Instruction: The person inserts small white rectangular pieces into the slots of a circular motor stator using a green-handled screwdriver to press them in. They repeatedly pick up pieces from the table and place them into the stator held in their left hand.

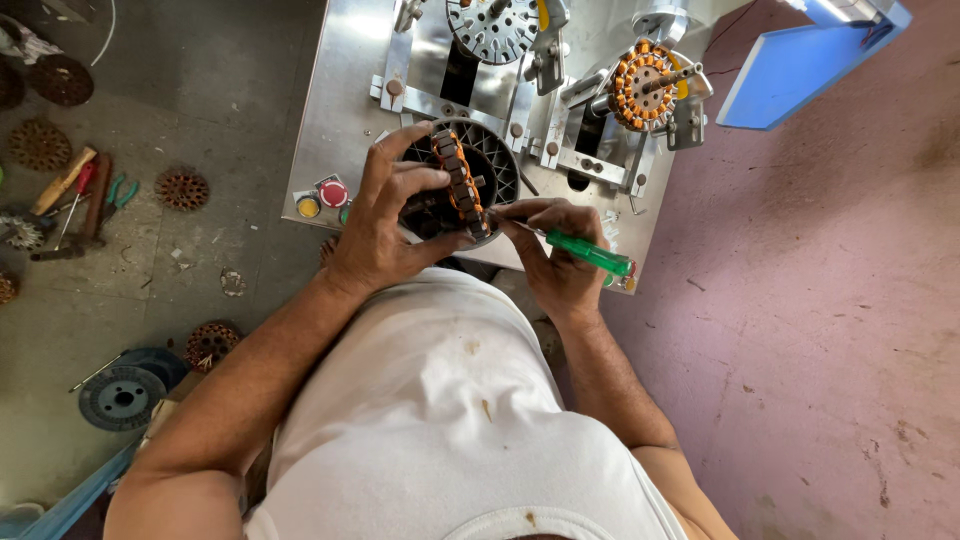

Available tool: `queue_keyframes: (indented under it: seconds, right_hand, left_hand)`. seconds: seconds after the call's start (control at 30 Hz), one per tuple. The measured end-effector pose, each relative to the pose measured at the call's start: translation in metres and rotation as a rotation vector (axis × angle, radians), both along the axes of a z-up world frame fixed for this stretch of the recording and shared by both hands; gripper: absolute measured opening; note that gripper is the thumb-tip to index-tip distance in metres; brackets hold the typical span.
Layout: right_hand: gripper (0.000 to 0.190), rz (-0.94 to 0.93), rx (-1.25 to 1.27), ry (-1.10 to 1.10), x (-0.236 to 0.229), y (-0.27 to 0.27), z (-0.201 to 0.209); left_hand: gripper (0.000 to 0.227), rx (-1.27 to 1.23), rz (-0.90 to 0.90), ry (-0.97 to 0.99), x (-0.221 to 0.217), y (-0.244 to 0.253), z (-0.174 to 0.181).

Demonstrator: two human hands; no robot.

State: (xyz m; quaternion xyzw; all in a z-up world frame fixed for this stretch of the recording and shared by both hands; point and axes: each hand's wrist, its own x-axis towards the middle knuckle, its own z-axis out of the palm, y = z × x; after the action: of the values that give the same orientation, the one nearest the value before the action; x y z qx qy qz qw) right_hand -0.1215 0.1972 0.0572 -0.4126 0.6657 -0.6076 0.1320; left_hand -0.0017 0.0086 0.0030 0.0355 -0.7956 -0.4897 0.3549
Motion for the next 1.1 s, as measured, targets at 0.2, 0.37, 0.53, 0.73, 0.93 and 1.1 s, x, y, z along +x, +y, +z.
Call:
queue_keyframes:
  seconds: [0.2, 0.37, 0.53, 0.73, 0.93, 1.1]
  right_hand:
    - [0.032, -0.03, 0.377, 0.497, -0.008, -0.015, 0.026]
    - [0.033, 0.123, 0.359, 0.528, -0.014, -0.02, 0.032]
    - [0.037, 0.066, 0.307, 0.473, -0.015, -0.017, 0.015]
    - [0.038, 0.08, 0.237, 0.232, -0.024, -0.021, 0.011]
    - [0.046, 0.142, 0.438, 0.234, -0.039, -0.031, 0.035]
    - [0.039, 0.137, 0.314, 0.55, -0.032, -0.021, 0.018]
  left_hand:
    - [0.049, -0.174, -0.013, 0.002, 0.002, 0.0, 0.008]
    - [0.045, -0.282, -0.001, 0.011, 0.001, -0.003, 0.013]
    - [0.045, -0.341, 0.032, -0.002, 0.001, 0.0, 0.014]
    - [0.047, -0.323, 0.063, 0.03, 0.004, 0.007, 0.015]
    - [0.048, -0.353, 0.095, 0.015, 0.003, 0.005, 0.018]
    - [0.048, -0.373, 0.126, 0.009, 0.003, 0.008, 0.015]
